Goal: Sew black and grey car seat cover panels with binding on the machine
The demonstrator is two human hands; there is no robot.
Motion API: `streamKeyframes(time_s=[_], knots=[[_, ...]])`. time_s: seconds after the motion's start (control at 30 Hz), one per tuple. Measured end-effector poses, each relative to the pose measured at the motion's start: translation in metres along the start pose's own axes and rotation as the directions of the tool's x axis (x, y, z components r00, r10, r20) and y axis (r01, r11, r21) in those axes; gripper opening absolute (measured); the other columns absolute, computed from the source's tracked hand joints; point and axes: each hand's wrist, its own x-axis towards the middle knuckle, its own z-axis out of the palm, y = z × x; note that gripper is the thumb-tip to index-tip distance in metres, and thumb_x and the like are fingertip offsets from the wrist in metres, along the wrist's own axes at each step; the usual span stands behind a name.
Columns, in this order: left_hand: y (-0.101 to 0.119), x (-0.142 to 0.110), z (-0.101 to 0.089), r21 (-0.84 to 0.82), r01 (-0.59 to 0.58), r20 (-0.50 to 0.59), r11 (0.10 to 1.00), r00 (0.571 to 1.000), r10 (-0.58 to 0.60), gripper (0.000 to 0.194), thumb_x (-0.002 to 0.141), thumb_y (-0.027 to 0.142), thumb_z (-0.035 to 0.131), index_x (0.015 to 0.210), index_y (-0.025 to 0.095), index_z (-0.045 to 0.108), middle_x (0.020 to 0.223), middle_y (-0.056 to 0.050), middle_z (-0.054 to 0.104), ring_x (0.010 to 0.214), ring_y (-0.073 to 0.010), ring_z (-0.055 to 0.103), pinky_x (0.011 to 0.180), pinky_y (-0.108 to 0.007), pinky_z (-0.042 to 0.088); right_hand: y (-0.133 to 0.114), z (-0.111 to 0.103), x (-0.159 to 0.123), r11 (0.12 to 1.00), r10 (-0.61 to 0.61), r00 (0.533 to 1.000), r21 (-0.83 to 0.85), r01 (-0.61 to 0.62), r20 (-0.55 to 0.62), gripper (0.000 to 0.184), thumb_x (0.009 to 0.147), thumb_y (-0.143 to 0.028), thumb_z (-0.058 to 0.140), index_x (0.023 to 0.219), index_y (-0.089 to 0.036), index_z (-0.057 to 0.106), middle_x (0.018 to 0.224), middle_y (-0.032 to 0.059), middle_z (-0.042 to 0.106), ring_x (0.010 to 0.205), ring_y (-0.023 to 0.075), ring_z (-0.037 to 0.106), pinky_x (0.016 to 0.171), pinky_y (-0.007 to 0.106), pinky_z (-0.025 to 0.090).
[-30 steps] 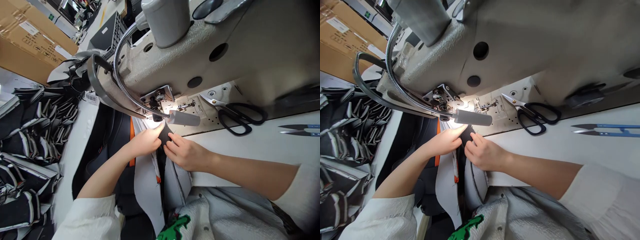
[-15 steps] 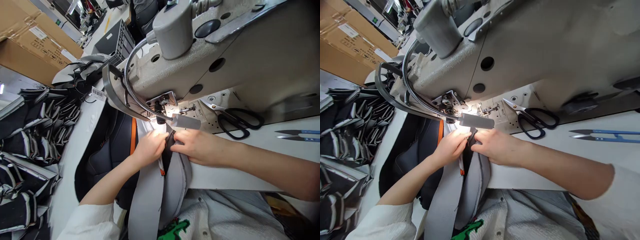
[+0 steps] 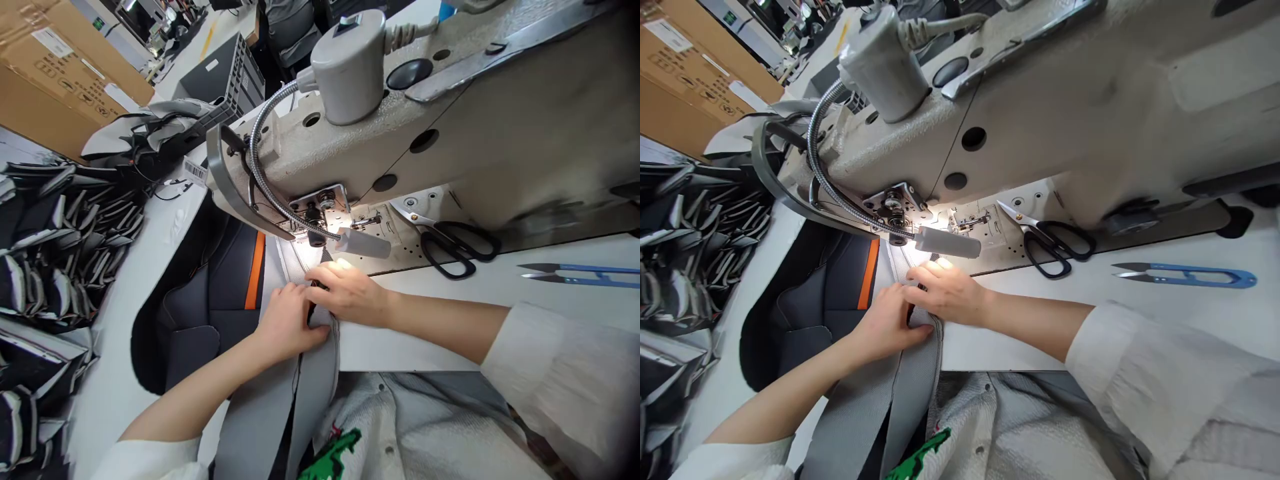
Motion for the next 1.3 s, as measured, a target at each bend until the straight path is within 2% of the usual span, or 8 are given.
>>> streamKeyframes(time_s=[0.23,0.5,0.63,0.77,0.87,0.97,1.13,1.3], knots=[[-0.033,-0.001,0.005,-0.164,-0.241,-0.128,0.957,0.967,0.221,0.015,0.073,0.018,0.042,0.059,0.018,0.038,0.066,-0.001,0.045,0.073,-0.0168,0.044,0.070,-0.032,0.034,0.029,-0.013,-0.024,0.952,0.305,0.949,-0.005,-0.306,0.084,0.030,0.082,-0.033,0.063,0.108,-0.017,0.058,0.106,0.0086,0.061,0.097,0.0235,0.051,0.080,0.033,0.034],[-0.081,0.012,-0.009,-0.340,-0.355,-0.128,0.871,0.935,0.331,0.018,0.074,0.029,0.042,0.059,0.020,0.036,0.061,0.000,0.039,0.064,-0.0155,0.039,0.067,-0.031,0.035,0.031,0.002,-0.003,0.963,0.269,0.933,-0.079,-0.258,0.240,0.017,0.089,-0.031,0.052,0.083,-0.017,0.060,0.083,0.0050,0.059,0.082,0.0203,0.052,0.073,0.032,0.036],[-0.073,0.009,-0.019,-0.157,-0.416,-0.081,0.896,0.909,0.408,0.017,0.075,0.021,0.039,0.058,0.019,0.036,0.060,0.000,0.040,0.064,-0.0158,0.040,0.066,-0.032,0.033,0.036,0.008,0.008,0.956,0.281,0.926,-0.156,-0.247,0.253,0.025,0.090,-0.008,0.036,0.082,-0.014,0.060,0.078,0.0068,0.058,0.075,0.0184,0.050,0.070,0.031,0.037],[-0.045,-0.001,-0.014,0.183,-0.504,0.056,0.844,0.863,0.502,0.011,0.069,0.013,0.042,0.060,0.019,0.042,0.066,-0.004,0.048,0.067,-0.0180,0.043,0.062,-0.033,0.032,0.042,0.002,-0.001,0.948,0.290,0.939,-0.189,-0.256,0.186,0.031,0.094,-0.012,0.030,0.083,-0.014,0.059,0.076,0.0061,0.057,0.071,0.0166,0.048,0.069,0.030,0.037],[-0.035,-0.005,-0.011,0.199,-0.533,0.090,0.822,0.846,0.526,0.013,0.076,0.017,0.044,0.064,0.018,0.048,0.070,-0.005,0.051,0.067,-0.0178,0.045,0.060,-0.032,0.035,0.040,-0.009,-0.011,0.984,0.160,0.977,-0.105,-0.146,0.144,0.026,0.093,-0.011,0.033,0.093,-0.017,0.059,0.087,0.0054,0.059,0.082,0.0175,0.050,0.074,0.031,0.037],[-0.043,-0.003,-0.014,0.151,-0.476,-0.023,0.866,0.875,0.484,0.024,0.088,0.025,0.037,0.079,0.017,0.058,0.084,-0.008,0.058,0.080,-0.0190,0.052,0.071,-0.032,0.042,0.026,-0.013,-0.010,0.998,-0.043,0.995,0.043,0.040,0.093,0.026,0.091,-0.013,0.039,0.111,-0.020,0.055,0.103,0.0065,0.057,0.094,0.0182,0.050,0.076,0.031,0.037],[-0.064,0.009,-0.012,0.366,-0.009,-0.247,0.931,0.963,0.106,0.066,0.081,0.037,0.050,0.135,0.003,0.035,0.136,-0.021,0.042,0.122,-0.0330,0.040,0.097,-0.046,0.038,0.000,-0.003,0.006,0.990,-0.136,0.971,-0.018,0.143,0.194,0.024,0.090,-0.006,0.034,0.081,-0.016,0.054,0.075,0.0048,0.052,0.068,0.0163,0.047,0.060,0.030,0.034],[-0.068,0.020,-0.012,0.575,-0.122,-0.127,0.809,0.963,0.236,0.065,0.074,0.020,0.051,0.132,-0.003,0.039,0.135,-0.023,0.045,0.127,-0.0322,0.038,0.101,-0.045,0.035,-0.010,0.004,-0.004,0.995,-0.076,0.987,-0.051,0.084,0.143,0.025,0.088,-0.003,0.034,0.074,-0.015,0.051,0.078,0.0073,0.055,0.074,0.0170,0.054,0.065,0.030,0.043]])
